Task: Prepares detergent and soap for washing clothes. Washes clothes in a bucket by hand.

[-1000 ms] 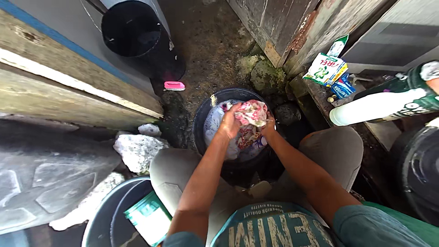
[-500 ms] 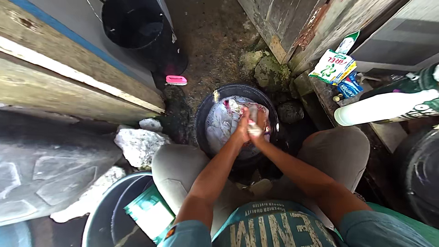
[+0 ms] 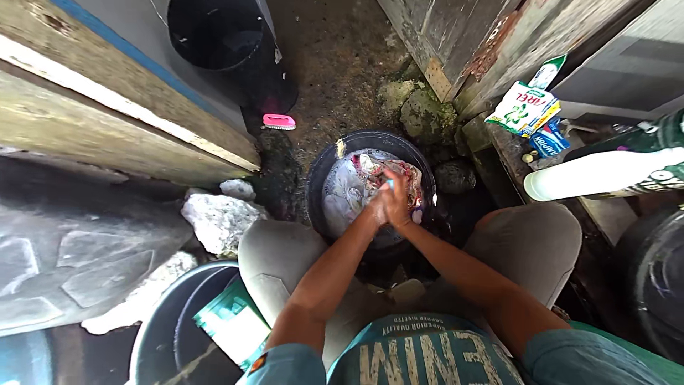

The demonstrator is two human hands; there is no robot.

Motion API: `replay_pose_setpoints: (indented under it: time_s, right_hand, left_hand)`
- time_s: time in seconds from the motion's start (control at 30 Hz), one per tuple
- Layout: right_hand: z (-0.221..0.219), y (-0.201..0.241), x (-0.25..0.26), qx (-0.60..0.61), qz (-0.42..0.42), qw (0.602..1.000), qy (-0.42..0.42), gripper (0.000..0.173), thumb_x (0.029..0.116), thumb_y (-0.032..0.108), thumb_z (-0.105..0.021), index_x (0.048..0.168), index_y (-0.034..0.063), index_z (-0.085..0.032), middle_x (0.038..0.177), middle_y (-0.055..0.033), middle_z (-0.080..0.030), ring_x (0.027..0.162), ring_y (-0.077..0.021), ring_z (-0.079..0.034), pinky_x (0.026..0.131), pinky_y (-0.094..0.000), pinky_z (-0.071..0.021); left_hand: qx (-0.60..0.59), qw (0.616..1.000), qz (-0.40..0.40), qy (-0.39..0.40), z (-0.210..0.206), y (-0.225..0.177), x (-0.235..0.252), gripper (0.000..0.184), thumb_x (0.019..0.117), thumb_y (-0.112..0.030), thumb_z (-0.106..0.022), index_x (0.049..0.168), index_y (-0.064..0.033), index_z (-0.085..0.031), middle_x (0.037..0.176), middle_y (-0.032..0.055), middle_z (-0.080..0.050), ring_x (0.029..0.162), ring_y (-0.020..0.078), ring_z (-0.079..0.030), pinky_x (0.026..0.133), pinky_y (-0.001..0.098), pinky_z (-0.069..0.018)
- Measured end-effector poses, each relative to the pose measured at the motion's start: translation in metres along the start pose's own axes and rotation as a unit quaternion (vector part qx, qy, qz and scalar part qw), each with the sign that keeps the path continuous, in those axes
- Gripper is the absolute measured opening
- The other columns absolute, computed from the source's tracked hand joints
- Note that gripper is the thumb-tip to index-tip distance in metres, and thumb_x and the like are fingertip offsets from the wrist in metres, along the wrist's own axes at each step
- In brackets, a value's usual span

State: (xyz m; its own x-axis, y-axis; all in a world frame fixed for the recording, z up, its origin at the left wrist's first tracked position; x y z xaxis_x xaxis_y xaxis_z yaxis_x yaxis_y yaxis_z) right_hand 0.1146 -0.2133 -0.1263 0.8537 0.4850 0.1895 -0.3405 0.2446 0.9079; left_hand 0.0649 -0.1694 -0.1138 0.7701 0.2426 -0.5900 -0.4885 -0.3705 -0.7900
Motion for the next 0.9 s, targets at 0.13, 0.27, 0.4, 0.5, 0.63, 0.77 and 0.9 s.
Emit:
replay_pose_setpoints:
  time_s: [0.13, 0.27, 0.4, 0.5, 0.63, 0.77, 0.9]
  right_hand:
    - [0.044, -0.128, 0.016, 0.177, -0.271, 0.935, -0.146, 0.050, 0.1102, 0.024, -0.039, 0.154, -0.0005, -0.036, 0.152, -0.0263, -0.043, 0.140, -0.0357, -0.045, 0.115, -0.0497, -0.0391]
    - [0.000, -0.113, -0.016, 0.375, -0.427, 0.815, -0.112, 0.047, 0.1101, 0.043, -0.029, 0.134, 0.0113, -0.053, 0.119, -0.0103, -0.064, 0.103, -0.0211, -0.063, 0.084, -0.0447, -0.0550]
    - [-0.029, -0.011, -0.020, 0.031, -0.208, 0.976, 0.056, 0.048, 0.1063, 0.019, -0.042, 0.152, 0.0029, -0.044, 0.153, -0.0306, -0.039, 0.138, -0.0459, -0.043, 0.110, -0.0624, -0.0386]
    - [-0.017, -0.027, 0.003, -0.046, -0.153, 0.984, 0.072, 0.048, 0.1067, 0.018, -0.039, 0.151, -0.0002, -0.044, 0.151, -0.0333, -0.041, 0.139, -0.0513, -0.040, 0.111, -0.0683, -0.0344]
    - [0.006, -0.048, 0.012, -0.026, -0.152, 0.988, -0.009, 0.049, 0.1074, 0.021, -0.039, 0.150, -0.0041, -0.041, 0.149, -0.0341, -0.041, 0.140, -0.0486, -0.040, 0.115, -0.0611, -0.0343]
    - [-0.017, 0.012, -0.003, -0.021, 0.031, 0.999, 0.030, 0.050, 0.1016, 0.025, -0.040, 0.141, -0.0007, -0.057, 0.141, -0.0264, -0.054, 0.132, -0.0416, -0.051, 0.107, -0.0591, -0.0435]
    - [0.018, -0.062, 0.024, 0.025, -0.118, 0.991, -0.053, 0.049, 0.1048, 0.015, -0.041, 0.146, -0.0103, -0.045, 0.148, -0.0346, -0.045, 0.142, -0.0441, -0.041, 0.121, -0.0524, -0.0314]
  left_hand:
    - [-0.020, 0.997, 0.052, -0.051, 0.006, 0.000, 0.012, 0.032, 0.1027, -0.015, -0.053, 0.127, 0.0039, -0.059, 0.123, 0.0203, -0.061, 0.109, 0.0269, -0.061, 0.094, 0.0449, -0.0515]
    - [-0.076, 0.994, 0.063, -0.051, 0.024, 0.015, 0.039, 0.057, 0.1002, -0.050, -0.052, 0.138, -0.0077, -0.054, 0.128, 0.0168, -0.062, 0.112, 0.0292, -0.060, 0.091, 0.0515, -0.0517]
    - [-0.207, 0.974, 0.033, -0.079, 0.035, 0.048, 0.048, 0.046, 0.1116, -0.040, -0.026, 0.133, -0.0070, -0.050, 0.115, 0.0086, -0.060, 0.101, 0.0140, -0.059, 0.087, 0.0335, -0.0513]
    - [-0.180, 0.974, 0.047, -0.132, 0.026, 0.045, 0.030, 0.038, 0.1124, -0.025, -0.032, 0.135, -0.0007, -0.051, 0.123, 0.0157, -0.060, 0.106, 0.0216, -0.058, 0.092, 0.0412, -0.0497]
    - [-0.135, 0.985, 0.050, -0.099, 0.010, 0.041, 0.032, 0.030, 0.1101, -0.022, -0.040, 0.123, -0.0006, -0.057, 0.109, 0.0134, -0.061, 0.095, 0.0199, -0.059, 0.084, 0.0392, -0.0516]
    - [-0.008, 0.995, -0.022, -0.097, 0.032, 0.024, 0.027, 0.037, 0.1116, -0.016, -0.034, 0.133, 0.0066, -0.054, 0.127, 0.0206, -0.061, 0.114, 0.0222, -0.058, 0.102, 0.0384, -0.0468]
    - [-0.139, 0.983, 0.032, -0.113, 0.017, 0.022, 0.026, 0.026, 0.1061, -0.007, -0.041, 0.128, 0.0035, -0.052, 0.114, 0.0146, -0.057, 0.098, 0.0194, -0.056, 0.087, 0.0372, -0.0501]
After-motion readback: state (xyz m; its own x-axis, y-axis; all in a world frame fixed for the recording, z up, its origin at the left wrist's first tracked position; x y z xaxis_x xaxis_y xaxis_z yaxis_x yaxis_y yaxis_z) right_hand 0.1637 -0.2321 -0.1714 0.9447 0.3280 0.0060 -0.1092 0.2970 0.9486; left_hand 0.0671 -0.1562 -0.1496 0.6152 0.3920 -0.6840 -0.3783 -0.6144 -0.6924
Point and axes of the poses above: each hand's wrist, its own x-axis towards the middle knuckle, its own z-axis out of the back of the hand, y = z × x, the point moved 8 cm from there along x, towards the middle knuckle
